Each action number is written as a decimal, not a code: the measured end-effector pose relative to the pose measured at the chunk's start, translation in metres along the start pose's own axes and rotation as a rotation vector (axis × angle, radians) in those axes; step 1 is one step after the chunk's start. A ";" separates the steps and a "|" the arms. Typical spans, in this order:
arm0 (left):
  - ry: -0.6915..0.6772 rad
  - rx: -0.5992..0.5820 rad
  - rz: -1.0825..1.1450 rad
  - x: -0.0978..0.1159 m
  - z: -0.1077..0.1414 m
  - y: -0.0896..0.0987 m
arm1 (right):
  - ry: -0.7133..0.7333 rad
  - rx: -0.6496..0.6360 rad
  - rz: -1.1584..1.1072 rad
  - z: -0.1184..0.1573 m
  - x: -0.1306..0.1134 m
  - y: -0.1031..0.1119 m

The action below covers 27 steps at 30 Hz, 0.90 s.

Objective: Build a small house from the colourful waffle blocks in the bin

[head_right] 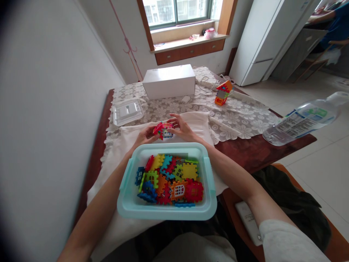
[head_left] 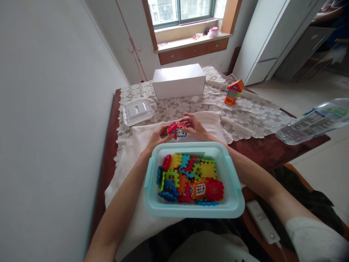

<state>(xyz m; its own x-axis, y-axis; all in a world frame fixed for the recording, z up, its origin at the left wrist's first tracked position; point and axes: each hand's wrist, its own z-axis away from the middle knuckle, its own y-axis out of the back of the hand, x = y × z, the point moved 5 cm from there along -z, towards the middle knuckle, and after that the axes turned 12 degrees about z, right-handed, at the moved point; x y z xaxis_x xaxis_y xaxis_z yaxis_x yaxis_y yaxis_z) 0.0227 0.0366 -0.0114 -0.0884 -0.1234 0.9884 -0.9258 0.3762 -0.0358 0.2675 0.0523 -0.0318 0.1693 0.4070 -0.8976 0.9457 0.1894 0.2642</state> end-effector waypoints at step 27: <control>0.037 0.016 -0.088 -0.001 0.002 0.004 | -0.059 -0.169 0.023 0.011 -0.044 -0.001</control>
<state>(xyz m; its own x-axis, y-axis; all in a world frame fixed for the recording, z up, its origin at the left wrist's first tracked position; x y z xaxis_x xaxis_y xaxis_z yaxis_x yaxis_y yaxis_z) 0.0184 0.0364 -0.0133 0.0066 -0.1214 0.9926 -0.9352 0.3507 0.0491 0.2616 0.0245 0.0038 0.2110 0.3604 -0.9086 0.8820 0.3304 0.3359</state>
